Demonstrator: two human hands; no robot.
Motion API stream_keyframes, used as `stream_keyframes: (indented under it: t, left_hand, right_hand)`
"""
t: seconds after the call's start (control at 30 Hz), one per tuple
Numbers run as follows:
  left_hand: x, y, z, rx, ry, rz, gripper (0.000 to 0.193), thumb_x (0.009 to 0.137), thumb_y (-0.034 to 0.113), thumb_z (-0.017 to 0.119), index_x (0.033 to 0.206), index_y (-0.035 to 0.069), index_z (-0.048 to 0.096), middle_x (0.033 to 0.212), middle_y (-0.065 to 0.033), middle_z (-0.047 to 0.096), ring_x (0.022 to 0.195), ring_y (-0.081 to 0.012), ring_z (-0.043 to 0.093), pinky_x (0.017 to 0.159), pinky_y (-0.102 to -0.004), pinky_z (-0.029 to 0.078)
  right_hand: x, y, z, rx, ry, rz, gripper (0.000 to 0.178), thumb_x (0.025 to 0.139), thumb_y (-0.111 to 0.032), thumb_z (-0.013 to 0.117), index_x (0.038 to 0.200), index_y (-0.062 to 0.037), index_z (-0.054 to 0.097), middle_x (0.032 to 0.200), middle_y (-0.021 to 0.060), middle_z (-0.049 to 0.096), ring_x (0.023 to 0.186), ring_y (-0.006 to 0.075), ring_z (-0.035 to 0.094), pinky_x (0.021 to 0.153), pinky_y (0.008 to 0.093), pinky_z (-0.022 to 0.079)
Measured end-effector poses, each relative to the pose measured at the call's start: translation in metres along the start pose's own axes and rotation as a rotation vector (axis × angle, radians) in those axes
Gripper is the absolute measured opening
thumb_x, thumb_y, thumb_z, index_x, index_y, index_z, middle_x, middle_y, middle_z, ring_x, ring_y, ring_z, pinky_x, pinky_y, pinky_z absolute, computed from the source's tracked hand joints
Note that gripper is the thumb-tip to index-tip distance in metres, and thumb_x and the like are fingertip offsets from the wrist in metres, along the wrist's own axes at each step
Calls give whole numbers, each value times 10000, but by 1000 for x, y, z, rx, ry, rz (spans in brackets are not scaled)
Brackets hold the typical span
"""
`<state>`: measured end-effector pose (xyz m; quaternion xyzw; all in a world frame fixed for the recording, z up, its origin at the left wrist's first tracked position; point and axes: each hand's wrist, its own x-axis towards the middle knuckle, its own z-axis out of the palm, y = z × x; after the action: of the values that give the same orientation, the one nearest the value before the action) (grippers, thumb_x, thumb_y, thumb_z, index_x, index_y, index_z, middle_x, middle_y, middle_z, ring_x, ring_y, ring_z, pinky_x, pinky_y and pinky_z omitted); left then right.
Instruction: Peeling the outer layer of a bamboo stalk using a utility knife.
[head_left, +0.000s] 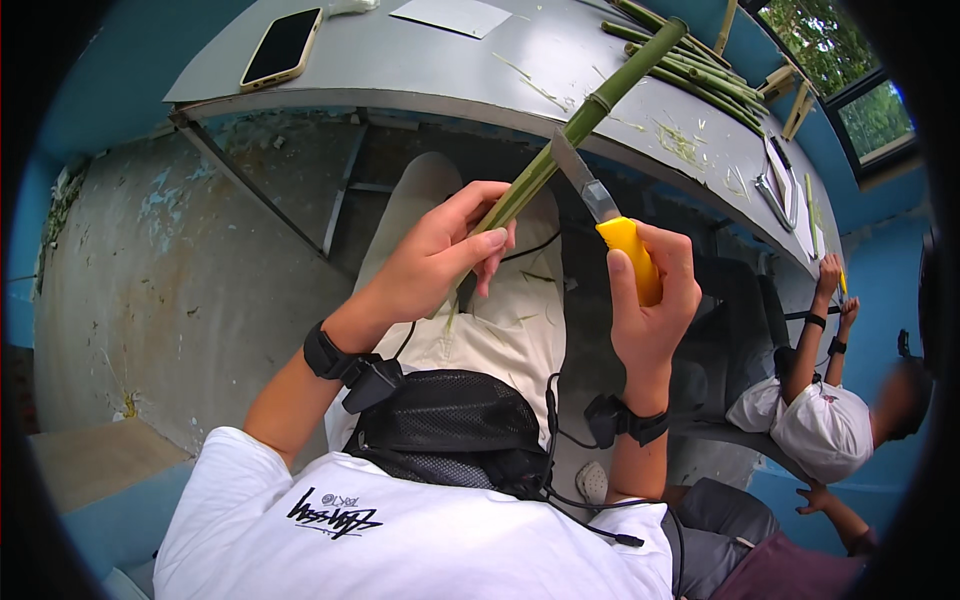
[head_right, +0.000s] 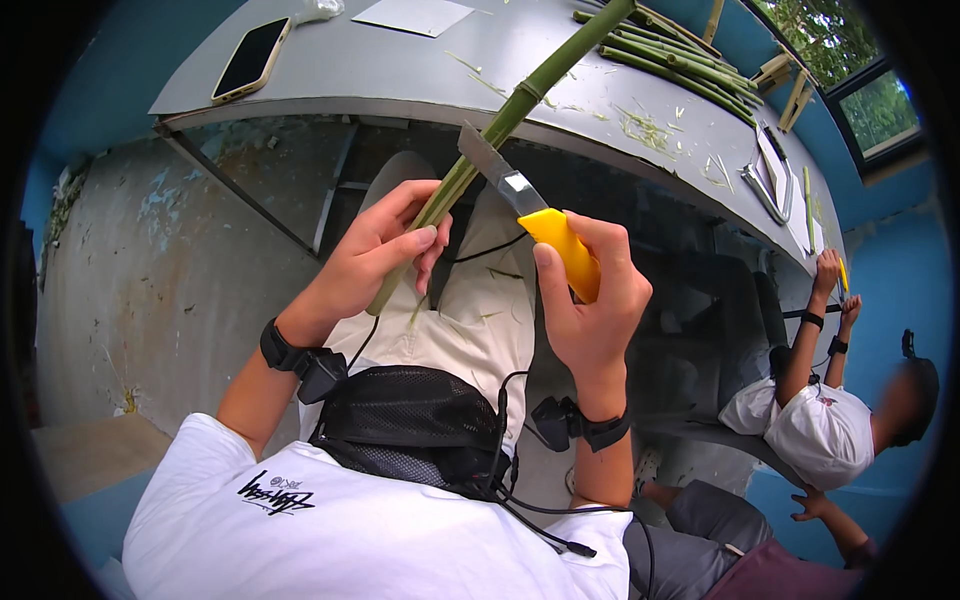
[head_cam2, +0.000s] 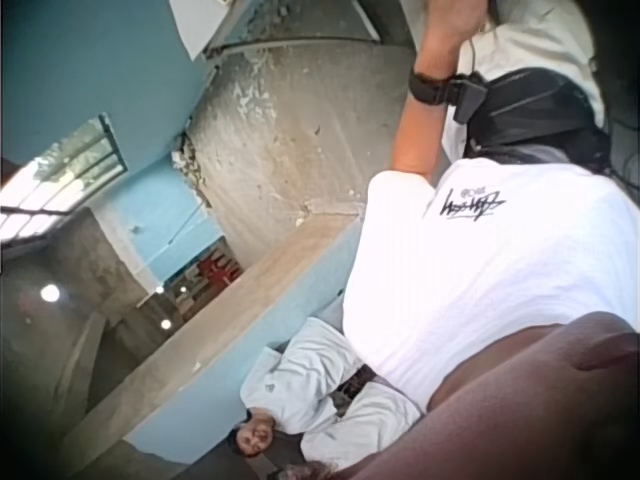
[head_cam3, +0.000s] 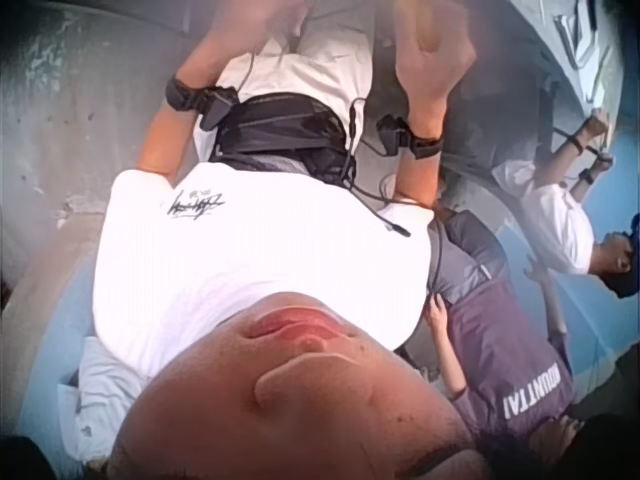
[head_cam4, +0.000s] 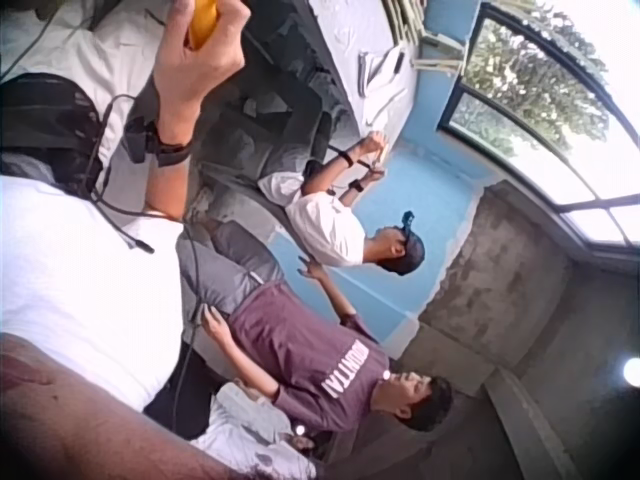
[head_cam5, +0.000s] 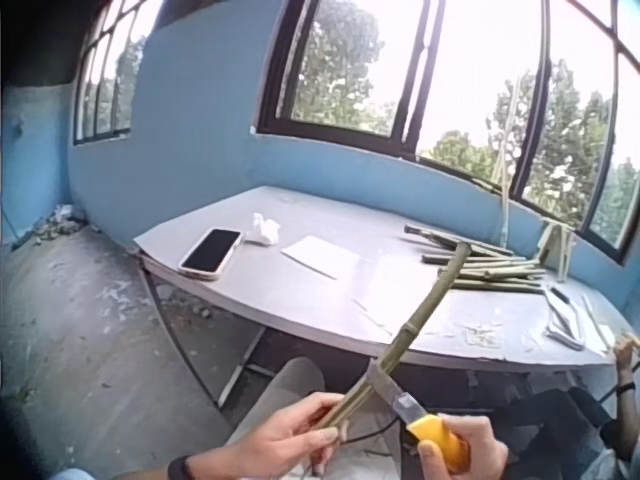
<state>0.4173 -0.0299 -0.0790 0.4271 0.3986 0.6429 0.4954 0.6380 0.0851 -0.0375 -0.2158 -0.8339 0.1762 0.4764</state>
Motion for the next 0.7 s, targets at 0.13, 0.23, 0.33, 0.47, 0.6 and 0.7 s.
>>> stream_keyframes:
  t: [0.13, 0.23, 0.33, 0.47, 0.6, 0.7]
  left_hand:
    - [0, 14, -5, -48, -51, -85, 517, 1088, 117, 538, 1580, 68, 388, 914, -22, 529, 611, -69, 440, 566, -217, 441]
    - [4, 10, -13, -245, -105, -124, 485, 1084, 142, 565, 1538, 68, 408, 946, -35, 540, 632, -84, 458, 560, -226, 431]
    - [12, 0, -12, -315, -124, -121, 443, 1074, 152, 576, 1486, 73, 435, 979, -39, 542, 685, -98, 490, 565, -243, 434]
    - [15, 4, -2, -315, -78, -134, 531, 1137, 289, 552, 1600, 107, 366, 1007, -37, 541, 747, -102, 523, 611, -257, 458]
    - [12, -1, -13, -300, -87, -126, 633, 1151, 400, 535, 1670, 117, 307, 996, -12, 553, 757, -96, 520, 656, -255, 468]
    - [10, -6, -18, -292, -59, -168, 602, 1142, 342, 566, 1636, 65, 362, 1008, -4, 554, 799, -92, 517, 677, -259, 469]
  right_hand:
    - [-1, -3, 1, 98, -63, 138, 276, 952, -86, 791, 1177, -5, 652, 888, 117, 736, 738, 132, 694, 684, 239, 529]
    - [0, -4, 7, 162, -115, 203, 283, 946, -81, 782, 1178, -4, 640, 890, 119, 728, 747, 140, 687, 711, 243, 532]
    - [5, -8, 12, 221, -174, 247, 298, 933, -76, 760, 1191, -4, 629, 899, 129, 723, 763, 155, 688, 735, 258, 537]
    - [3, 0, 14, 231, -260, 275, 286, 932, -92, 746, 1184, 9, 657, 970, 166, 752, 824, 257, 741, 776, 311, 558]
    - [3, 1, 13, 150, -340, 231, 285, 957, -103, 748, 1216, -3, 680, 944, 157, 741, 774, 264, 734, 712, 320, 546]
    - [2, 1, 14, 91, -402, 193, 294, 953, -111, 758, 1223, -18, 689, 937, 154, 742, 738, 290, 726, 676, 326, 546]
